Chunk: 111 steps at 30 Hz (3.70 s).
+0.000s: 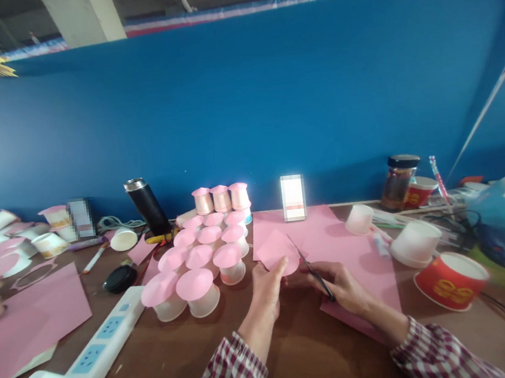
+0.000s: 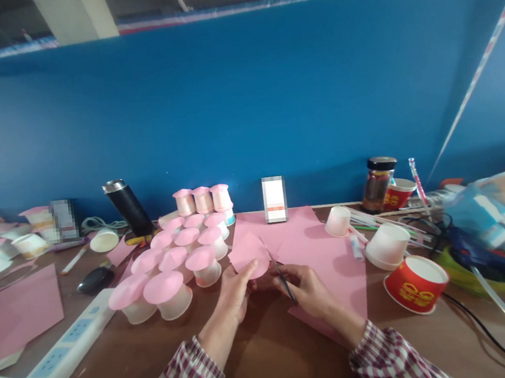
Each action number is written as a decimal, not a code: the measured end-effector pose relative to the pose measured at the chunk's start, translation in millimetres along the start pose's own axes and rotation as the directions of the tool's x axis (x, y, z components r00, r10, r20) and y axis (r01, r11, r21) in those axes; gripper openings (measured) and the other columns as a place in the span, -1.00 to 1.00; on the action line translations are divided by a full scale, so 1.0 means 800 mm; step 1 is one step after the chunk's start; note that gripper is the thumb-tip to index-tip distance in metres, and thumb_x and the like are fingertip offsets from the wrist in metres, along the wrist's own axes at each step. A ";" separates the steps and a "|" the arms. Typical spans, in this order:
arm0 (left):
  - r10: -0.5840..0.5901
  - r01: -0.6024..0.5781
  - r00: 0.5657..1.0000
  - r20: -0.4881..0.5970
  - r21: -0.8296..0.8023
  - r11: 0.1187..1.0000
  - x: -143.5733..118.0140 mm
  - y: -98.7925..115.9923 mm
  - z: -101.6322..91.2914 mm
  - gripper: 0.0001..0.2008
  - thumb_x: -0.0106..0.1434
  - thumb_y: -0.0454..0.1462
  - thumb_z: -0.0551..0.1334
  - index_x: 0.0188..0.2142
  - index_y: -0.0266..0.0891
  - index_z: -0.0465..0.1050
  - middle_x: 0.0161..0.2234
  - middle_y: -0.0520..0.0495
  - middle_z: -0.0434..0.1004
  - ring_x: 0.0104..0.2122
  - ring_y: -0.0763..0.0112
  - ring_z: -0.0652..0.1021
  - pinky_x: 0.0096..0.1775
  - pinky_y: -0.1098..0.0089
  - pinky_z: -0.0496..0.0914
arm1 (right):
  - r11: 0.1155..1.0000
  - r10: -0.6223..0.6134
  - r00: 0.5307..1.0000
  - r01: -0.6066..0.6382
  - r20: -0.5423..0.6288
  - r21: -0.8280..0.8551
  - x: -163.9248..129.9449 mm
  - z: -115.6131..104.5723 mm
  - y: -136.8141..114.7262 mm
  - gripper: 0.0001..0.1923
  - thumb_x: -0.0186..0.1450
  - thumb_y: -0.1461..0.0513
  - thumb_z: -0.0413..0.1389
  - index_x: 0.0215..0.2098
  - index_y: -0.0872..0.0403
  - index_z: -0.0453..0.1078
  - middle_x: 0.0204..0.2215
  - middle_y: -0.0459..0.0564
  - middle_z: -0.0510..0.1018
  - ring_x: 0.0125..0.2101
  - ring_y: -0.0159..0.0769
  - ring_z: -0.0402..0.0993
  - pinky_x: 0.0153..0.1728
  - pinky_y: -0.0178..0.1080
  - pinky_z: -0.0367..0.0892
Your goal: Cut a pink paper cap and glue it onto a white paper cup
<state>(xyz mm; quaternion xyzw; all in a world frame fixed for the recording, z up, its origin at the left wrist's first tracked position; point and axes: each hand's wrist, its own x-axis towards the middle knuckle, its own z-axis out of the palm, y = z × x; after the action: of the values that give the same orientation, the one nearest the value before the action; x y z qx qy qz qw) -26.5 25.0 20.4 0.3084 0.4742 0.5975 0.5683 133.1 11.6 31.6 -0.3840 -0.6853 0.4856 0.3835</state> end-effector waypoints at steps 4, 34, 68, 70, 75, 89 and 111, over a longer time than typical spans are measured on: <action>-0.006 0.006 1.000 -0.004 0.006 1.000 0.000 0.000 -0.001 -0.68 -0.10 -0.17 0.41 -0.42 -0.37 0.46 -0.59 0.01 0.42 -0.67 0.63 0.30 -0.63 0.55 0.19 | 1.000 0.005 1.000 -0.005 -0.012 -0.014 0.000 0.000 0.001 -0.63 0.26 0.05 0.09 -0.12 0.13 0.50 -0.60 -0.09 0.42 -0.64 -0.48 0.17 -0.63 -0.40 0.15; 0.026 -0.025 0.999 0.024 -0.016 1.000 -0.001 0.001 -0.001 -0.69 -0.08 -0.17 0.40 -0.42 -0.38 0.46 -0.58 0.00 0.42 -0.63 0.59 0.33 -0.60 0.53 0.20 | 0.998 0.006 1.000 -0.005 0.025 -0.058 -0.002 -0.001 0.001 -0.57 0.27 0.04 0.06 -0.05 0.16 0.44 -0.55 -0.06 0.46 -0.58 -0.42 0.27 -0.60 -0.40 0.18; -0.001 0.001 1.000 0.006 -0.016 1.000 -0.003 0.008 0.001 -0.70 -0.10 -0.19 0.41 -0.44 -0.38 0.47 -0.59 -0.01 0.45 -0.66 0.61 0.32 -0.63 0.54 0.18 | 0.997 0.046 0.999 -0.047 -0.018 -0.058 -0.001 -0.003 0.003 -0.53 0.24 -0.01 0.08 -0.11 0.20 0.47 -0.54 -0.04 0.48 -0.60 -0.44 0.24 -0.59 -0.37 0.18; 0.002 -0.001 1.000 0.006 -0.019 1.000 -0.003 0.008 0.001 -0.71 -0.10 -0.20 0.41 -0.44 -0.38 0.47 -0.60 0.01 0.43 -0.67 0.61 0.31 -0.64 0.54 0.17 | 0.998 0.042 0.999 -0.043 -0.006 -0.055 -0.001 -0.003 0.003 -0.53 0.24 -0.01 0.08 -0.09 0.19 0.46 -0.53 -0.04 0.49 -0.57 -0.40 0.29 -0.57 -0.36 0.21; 0.024 -0.023 1.000 0.011 -0.024 0.999 -0.001 0.006 0.000 -0.71 -0.10 -0.19 0.41 -0.44 -0.38 0.47 -0.62 0.02 0.42 -0.68 0.63 0.29 -0.64 0.54 0.17 | 0.997 0.004 1.000 -0.004 -0.003 -0.073 -0.001 -0.003 0.000 -0.58 0.26 0.03 0.07 -0.11 0.17 0.47 -0.48 -0.01 0.51 -0.44 -0.31 0.39 -0.41 -0.31 0.31; 0.030 -0.032 0.999 0.036 0.041 0.999 0.001 -0.002 -0.003 -0.65 -0.10 -0.15 0.41 -0.39 -0.39 0.50 -0.53 -0.12 0.53 -0.61 0.48 0.44 -0.61 0.51 0.24 | 0.997 0.053 0.999 -0.053 0.003 -0.053 -0.002 -0.006 0.010 -0.54 0.25 -0.01 0.07 -0.13 0.21 0.45 -0.59 -0.11 0.36 -0.61 -0.48 0.16 -0.61 -0.40 0.11; 0.025 -0.026 1.000 0.011 0.043 0.999 0.001 0.000 0.000 -0.66 -0.13 -0.18 0.42 -0.42 -0.40 0.49 -0.57 -0.07 0.48 -0.64 0.53 0.38 -0.64 0.52 0.21 | 0.997 0.073 0.997 -0.073 0.000 -0.007 -0.001 -0.007 0.011 -0.58 0.22 -0.01 0.10 -0.23 0.19 0.47 -0.64 -0.14 0.32 -0.62 -0.47 0.16 -0.63 -0.40 0.11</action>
<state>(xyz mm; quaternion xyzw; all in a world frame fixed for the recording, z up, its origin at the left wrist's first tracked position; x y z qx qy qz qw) -27.2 26.1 20.4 0.3298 0.4800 0.5926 0.5565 139.6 15.4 24.6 -0.4101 -0.6724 0.4969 0.3643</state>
